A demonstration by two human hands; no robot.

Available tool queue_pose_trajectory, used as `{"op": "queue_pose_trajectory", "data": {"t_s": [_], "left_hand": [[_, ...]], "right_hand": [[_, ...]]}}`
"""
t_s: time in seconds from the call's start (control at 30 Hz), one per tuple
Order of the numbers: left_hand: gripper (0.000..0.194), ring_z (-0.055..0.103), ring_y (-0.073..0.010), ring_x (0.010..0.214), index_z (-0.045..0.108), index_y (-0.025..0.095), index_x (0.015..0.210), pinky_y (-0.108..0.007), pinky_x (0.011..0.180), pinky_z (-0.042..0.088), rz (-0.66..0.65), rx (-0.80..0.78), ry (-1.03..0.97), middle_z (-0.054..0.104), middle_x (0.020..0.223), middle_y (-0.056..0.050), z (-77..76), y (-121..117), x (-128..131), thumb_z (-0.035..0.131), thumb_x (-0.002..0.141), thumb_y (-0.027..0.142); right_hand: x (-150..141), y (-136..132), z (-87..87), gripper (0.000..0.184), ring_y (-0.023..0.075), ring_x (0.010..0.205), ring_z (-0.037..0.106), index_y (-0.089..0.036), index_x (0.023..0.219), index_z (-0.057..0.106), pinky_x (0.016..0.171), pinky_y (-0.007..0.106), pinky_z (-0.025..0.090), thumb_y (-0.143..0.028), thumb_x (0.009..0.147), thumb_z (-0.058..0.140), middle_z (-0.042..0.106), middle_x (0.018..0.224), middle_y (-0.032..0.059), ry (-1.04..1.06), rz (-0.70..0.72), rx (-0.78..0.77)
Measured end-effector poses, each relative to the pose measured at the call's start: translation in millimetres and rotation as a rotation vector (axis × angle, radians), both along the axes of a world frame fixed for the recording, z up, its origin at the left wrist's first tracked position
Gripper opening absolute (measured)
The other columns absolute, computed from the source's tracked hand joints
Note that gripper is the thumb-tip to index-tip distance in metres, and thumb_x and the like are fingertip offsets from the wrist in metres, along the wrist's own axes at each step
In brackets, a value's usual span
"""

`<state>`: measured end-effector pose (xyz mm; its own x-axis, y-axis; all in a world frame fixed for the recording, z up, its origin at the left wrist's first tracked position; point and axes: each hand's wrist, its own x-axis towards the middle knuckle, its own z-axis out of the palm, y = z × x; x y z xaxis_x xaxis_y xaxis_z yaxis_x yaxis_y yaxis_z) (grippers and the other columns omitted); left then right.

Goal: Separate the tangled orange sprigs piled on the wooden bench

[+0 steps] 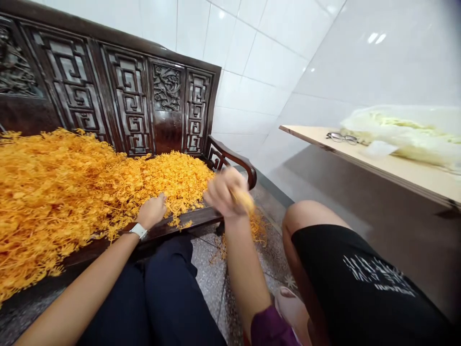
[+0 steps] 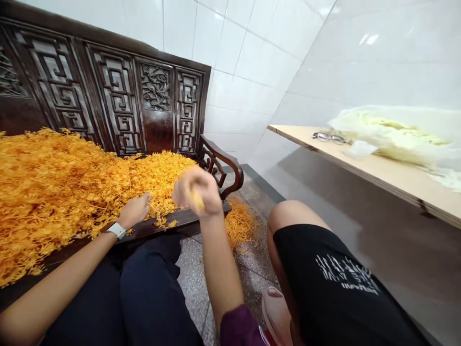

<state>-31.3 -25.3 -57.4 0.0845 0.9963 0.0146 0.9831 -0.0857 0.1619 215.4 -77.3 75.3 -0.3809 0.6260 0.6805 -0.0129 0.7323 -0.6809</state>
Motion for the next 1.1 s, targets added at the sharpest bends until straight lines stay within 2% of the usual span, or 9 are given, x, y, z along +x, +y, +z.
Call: {"op": "queue_pose_trajectory", "data": {"t_s": [0.03, 0.1, 0.2, 0.27, 0.33, 0.53, 0.73, 0.93, 1.1], "left_hand": [[0.045, 0.076, -0.0378, 0.093, 0.061, 0.012, 0.123, -0.041, 0.079, 0.054, 0.002, 0.002, 0.007, 0.075, 0.098, -0.023, 1.2, -2, 2, 0.024, 0.107, 0.031], [0.044, 0.076, -0.0371, 0.093, 0.061, 0.012, 0.124, -0.04, 0.077, 0.053, 0.005, 0.011, 0.019, 0.075, 0.098, -0.023, 4.7, -5, 5, 0.025, 0.107, 0.031], [0.041, 0.075, -0.0338, 0.093, 0.061, 0.015, 0.126, -0.035, 0.074, 0.051, -0.02, 0.015, 0.016, 0.075, 0.097, -0.02, 11.2, -11, 11, 0.029, 0.107, 0.032], [0.041, 0.075, -0.0325, 0.093, 0.06, 0.016, 0.126, -0.034, 0.071, 0.048, -0.03, 0.026, 0.0, 0.075, 0.097, -0.018, 14.6, -13, 13, 0.029, 0.108, 0.035], [0.042, 0.074, -0.0322, 0.091, 0.061, 0.016, 0.124, -0.034, 0.07, 0.046, -0.007, 0.075, -0.053, 0.075, 0.095, -0.018, 17.1, -12, 15, 0.028, 0.109, 0.038], [0.038, 0.061, -0.0239, 0.071, 0.059, 0.019, 0.094, -0.034, 0.064, 0.036, 0.038, 0.266, -0.501, 0.066, 0.079, -0.009, 31.9, 10, 24, 0.03, 0.11, 0.037], [0.036, 0.053, -0.0199, 0.065, 0.054, 0.02, 0.089, -0.032, 0.062, 0.031, -0.056, 0.396, -0.669, 0.057, 0.07, -0.004, 61.1, 26, 54, 0.033, 0.111, 0.039], [0.035, 0.061, -0.0236, 0.069, 0.06, 0.017, 0.106, -0.033, 0.063, 0.029, -0.123, 0.401, -0.359, 0.065, 0.076, -0.007, 70.4, 12, 77, 0.033, 0.112, 0.038], [0.039, 0.063, -0.0271, 0.073, 0.062, 0.017, 0.109, -0.034, 0.064, 0.029, -0.11, 0.43, -0.213, 0.066, 0.079, -0.01, 77.7, 9, 79, 0.031, 0.112, 0.041]], "right_hand": [[-19, 12, -3.9, 0.056, 0.0127, 0.051, 0.041, -0.027, 0.093, 0.068, 0.045, 0.029, 0.035, -0.075, 0.095, 0.04, 0.056, 0.068, 0.0026, 0.097, -0.038, -0.103], [-49, 17, -16.8, 0.035, 0.0094, 0.05, 0.039, -0.023, 0.095, 0.068, 0.043, 0.025, 0.031, -0.056, 0.092, 0.056, 0.059, 0.074, 0.0014, 0.449, -0.094, -0.505], [-68, -16, -45.8, 0.027, 0.008, 0.049, 0.042, -0.023, 0.109, 0.071, 0.043, 0.023, 0.031, -0.038, 0.087, 0.067, 0.063, 0.079, -0.0006, 0.53, 0.035, -0.85], [-67, -42, -63.8, 0.023, 0.0093, 0.051, 0.046, -0.022, 0.107, 0.075, 0.047, 0.024, 0.034, -0.035, 0.089, 0.068, 0.063, 0.074, -0.0013, 0.374, 0.069, -0.798], [-60, -55, -77.0, 0.018, 0.0109, 0.059, 0.051, -0.021, 0.1, 0.076, 0.055, 0.025, 0.039, -0.035, 0.092, 0.069, 0.063, 0.074, -0.0006, 0.265, -0.037, -0.646], [-36, -36, -102.5, 0.026, 0.0159, 0.08, 0.058, -0.022, 0.116, 0.064, 0.075, 0.03, 0.048, -0.039, 0.096, 0.067, 0.062, 0.095, 0.0025, 0.256, -0.509, -0.463], [-37, -36, -99.6, 0.046, 0.0198, 0.096, 0.06, -0.024, 0.132, 0.054, 0.089, 0.035, 0.05, -0.047, 0.095, 0.068, 0.061, 0.117, 0.0085, 0.206, -0.496, -0.439], [-37, -26, -80.6, 0.033, 0.0177, 0.082, 0.058, -0.026, 0.107, 0.056, 0.078, 0.03, 0.05, -0.055, 0.094, 0.066, 0.061, 0.091, 0.0011, 0.343, -0.394, -0.55], [-31, -15, -77.0, 0.04, 0.0165, 0.075, 0.053, -0.022, 0.079, 0.057, 0.074, 0.029, 0.045, -0.054, 0.102, 0.052, 0.058, 0.078, 0.0007, 0.432, -0.565, -0.452]]}}
